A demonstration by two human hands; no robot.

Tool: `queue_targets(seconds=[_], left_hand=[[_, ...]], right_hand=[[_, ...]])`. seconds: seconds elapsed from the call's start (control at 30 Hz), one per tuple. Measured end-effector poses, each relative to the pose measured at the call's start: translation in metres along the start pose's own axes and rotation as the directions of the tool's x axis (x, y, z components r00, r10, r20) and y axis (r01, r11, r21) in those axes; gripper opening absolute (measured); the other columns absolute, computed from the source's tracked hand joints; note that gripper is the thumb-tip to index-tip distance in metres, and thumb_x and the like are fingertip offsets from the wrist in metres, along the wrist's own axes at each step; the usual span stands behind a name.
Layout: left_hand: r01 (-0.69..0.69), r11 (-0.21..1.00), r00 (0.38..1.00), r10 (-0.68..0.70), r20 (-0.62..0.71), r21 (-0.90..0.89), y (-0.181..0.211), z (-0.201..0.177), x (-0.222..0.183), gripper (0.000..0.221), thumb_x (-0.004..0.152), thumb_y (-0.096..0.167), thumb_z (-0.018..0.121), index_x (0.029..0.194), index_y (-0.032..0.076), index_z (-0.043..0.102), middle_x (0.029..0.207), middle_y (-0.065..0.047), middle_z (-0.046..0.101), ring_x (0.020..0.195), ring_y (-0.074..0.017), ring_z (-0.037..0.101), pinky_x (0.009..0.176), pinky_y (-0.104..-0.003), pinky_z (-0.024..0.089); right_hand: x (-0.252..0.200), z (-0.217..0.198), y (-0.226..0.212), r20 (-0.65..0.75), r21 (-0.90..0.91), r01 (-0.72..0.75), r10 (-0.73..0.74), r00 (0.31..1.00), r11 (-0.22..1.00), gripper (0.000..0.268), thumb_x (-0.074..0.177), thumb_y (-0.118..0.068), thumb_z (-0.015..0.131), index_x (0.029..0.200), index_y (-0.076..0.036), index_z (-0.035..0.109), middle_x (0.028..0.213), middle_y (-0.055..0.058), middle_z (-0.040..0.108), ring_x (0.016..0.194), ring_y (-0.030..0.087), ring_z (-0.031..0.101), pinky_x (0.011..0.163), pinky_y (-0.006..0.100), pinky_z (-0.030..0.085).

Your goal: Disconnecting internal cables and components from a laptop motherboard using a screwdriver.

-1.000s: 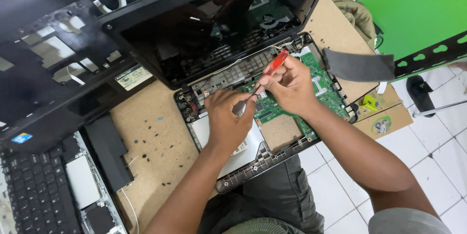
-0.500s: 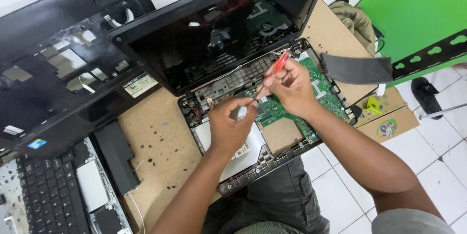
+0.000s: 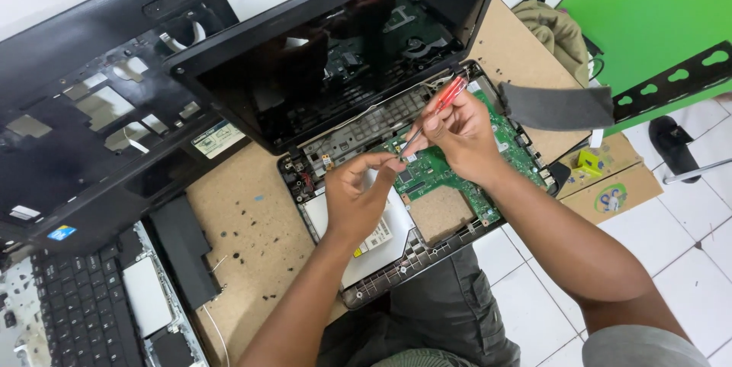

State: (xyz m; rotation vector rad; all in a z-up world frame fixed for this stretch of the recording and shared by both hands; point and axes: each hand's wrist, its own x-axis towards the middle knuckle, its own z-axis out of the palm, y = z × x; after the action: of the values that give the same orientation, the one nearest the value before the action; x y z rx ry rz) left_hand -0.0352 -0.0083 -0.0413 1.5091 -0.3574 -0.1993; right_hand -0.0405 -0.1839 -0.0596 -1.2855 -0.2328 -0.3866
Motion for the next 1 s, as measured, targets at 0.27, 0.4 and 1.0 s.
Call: queue_targets(seconds=[0.27, 0.4, 1.0], left_hand=[[-0.061, 0.991, 0.996, 0.053, -0.07, -0.116, -0.009, 0.001, 0.002, 0.007, 0.074, -0.008, 0.064, 0.075, -0.001, 0.066, 0.077, -0.014, 0.073, 0.072, -0.0119, 0.065, 0.066, -0.025, 0.052], [-0.036, 0.976, 0.997, 0.019, -0.081, -0.214, -0.017, 0.002, 0.003, 0.008, 0.073, -0.013, 0.062, 0.071, -0.006, 0.06, 0.075, -0.021, 0.071, 0.071, -0.0175, 0.068, 0.063, -0.028, 0.055], [0.16, 0.902, 0.972, -0.215, -0.096, -0.401, -0.004, -0.002, 0.0, 0.02, 0.075, -0.005, 0.071, 0.094, -0.01, 0.066, 0.088, -0.027, 0.069, 0.072, -0.026, 0.071, 0.067, -0.033, 0.063]], right_hand=[[-0.002, 0.0, 0.001, 0.013, -0.023, 0.011, -0.01, 1.0, 1.0, 0.015, 0.092, -0.008, 0.057, 0.097, 0.002, 0.048, 0.074, 0.022, 0.066, 0.064, 0.027, 0.071, 0.059, 0.034, 0.059], [0.0, 0.001, 0.003, 0.036, -0.019, 0.03, -0.029, 0.999, 0.999, 0.013, 0.092, -0.006, 0.056, 0.097, 0.002, 0.048, 0.073, 0.024, 0.066, 0.061, 0.029, 0.071, 0.057, 0.034, 0.059], [-0.004, 0.018, -0.018, 0.03, -0.095, 0.031, -0.028, 0.999, 0.995, 0.013, 0.086, -0.002, 0.065, 0.09, 0.004, 0.054, 0.077, 0.022, 0.069, 0.067, 0.022, 0.071, 0.06, 0.031, 0.058]])
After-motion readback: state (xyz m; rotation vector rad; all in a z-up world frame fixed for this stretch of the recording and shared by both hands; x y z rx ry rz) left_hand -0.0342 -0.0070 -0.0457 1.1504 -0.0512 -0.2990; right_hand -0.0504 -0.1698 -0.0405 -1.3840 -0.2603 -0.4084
